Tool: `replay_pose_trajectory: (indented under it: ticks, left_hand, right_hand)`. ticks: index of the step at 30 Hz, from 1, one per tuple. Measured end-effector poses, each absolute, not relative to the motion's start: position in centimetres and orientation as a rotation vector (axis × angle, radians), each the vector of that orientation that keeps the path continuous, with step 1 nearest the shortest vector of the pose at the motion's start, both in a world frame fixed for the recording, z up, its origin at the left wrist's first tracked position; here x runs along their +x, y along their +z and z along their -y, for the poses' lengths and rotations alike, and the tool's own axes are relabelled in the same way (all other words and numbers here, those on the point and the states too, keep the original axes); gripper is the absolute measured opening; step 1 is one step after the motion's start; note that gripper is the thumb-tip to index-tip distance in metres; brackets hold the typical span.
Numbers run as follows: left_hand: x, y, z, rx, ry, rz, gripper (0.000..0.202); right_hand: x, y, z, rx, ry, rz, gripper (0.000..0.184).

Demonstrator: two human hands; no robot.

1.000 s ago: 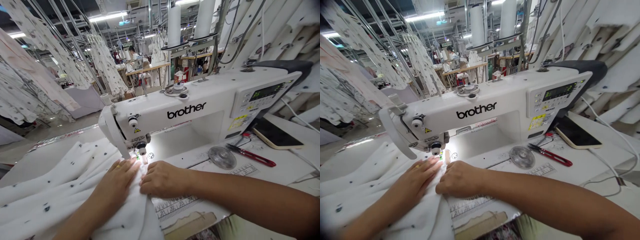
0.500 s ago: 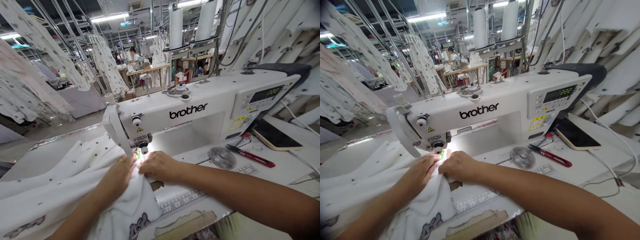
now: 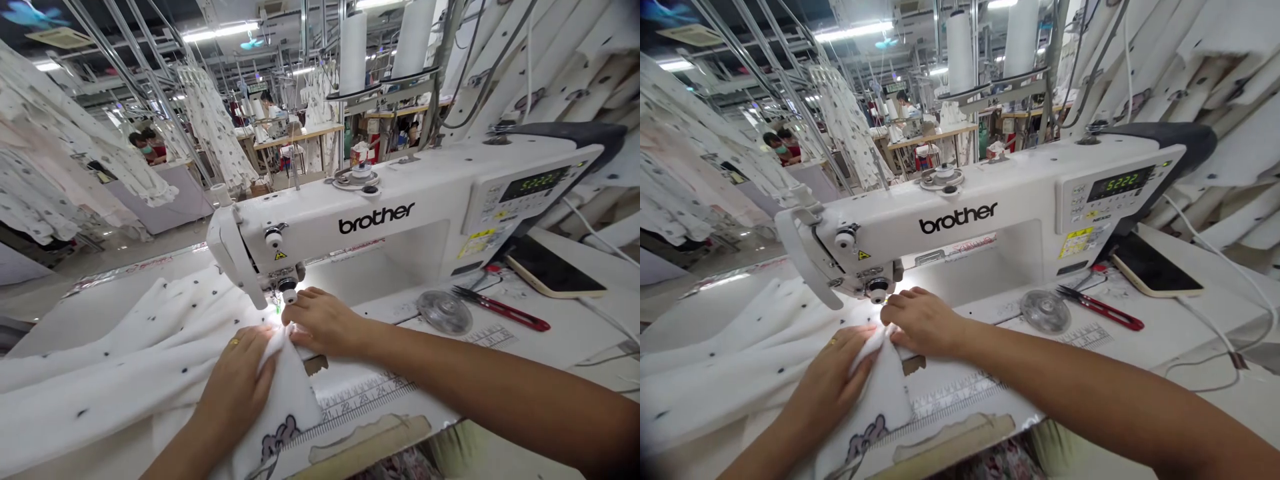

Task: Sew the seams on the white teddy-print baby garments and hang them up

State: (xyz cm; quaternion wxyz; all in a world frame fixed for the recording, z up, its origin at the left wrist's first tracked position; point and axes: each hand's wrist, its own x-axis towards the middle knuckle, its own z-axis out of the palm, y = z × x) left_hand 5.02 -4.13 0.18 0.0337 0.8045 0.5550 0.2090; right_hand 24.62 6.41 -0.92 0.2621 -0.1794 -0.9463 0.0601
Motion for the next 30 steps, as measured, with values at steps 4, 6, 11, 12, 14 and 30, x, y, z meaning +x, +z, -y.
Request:
replay_pose_trajectory:
  ticks: [4,6,11,12,14,30]
  left_hand:
    - [3.7,0.1,2.7,2.227,0.728,-1.701,0.024]
    - [3.1,0.4,2.1,2.203,0.765,-1.630,0.028]
    - [3.2,1.2,1.5,2.180,0.730,-1.581,0.038]
    - [3.5,1.3,1.5,2.175,0.711,-1.597,0.039]
    - [4.1,1.4,1.7,2.206,0.684,-1.622,0.039]
    - [6.0,-0.3,2.9,2.975,0.730,-1.534,0.018]
  right_hand:
    - [24.4,-0.9,-6.6,-0.327,-0.085,2.655,0.007]
    - [24.3,-0.6,-6.7,-0.202,-0.247,2.696,0.016]
    - [25.1,0.7,-6.6,-0.028,-0.303,2.783,0.014]
    - [25.3,0.9,-6.6,-0.034,-0.246,2.799,0.011]
    - [25.8,1.1,-6.7,-0.055,-0.112,2.829,0.007]
    - [26.1,1.2,-6.8,0.004,0.135,2.904,0.013]
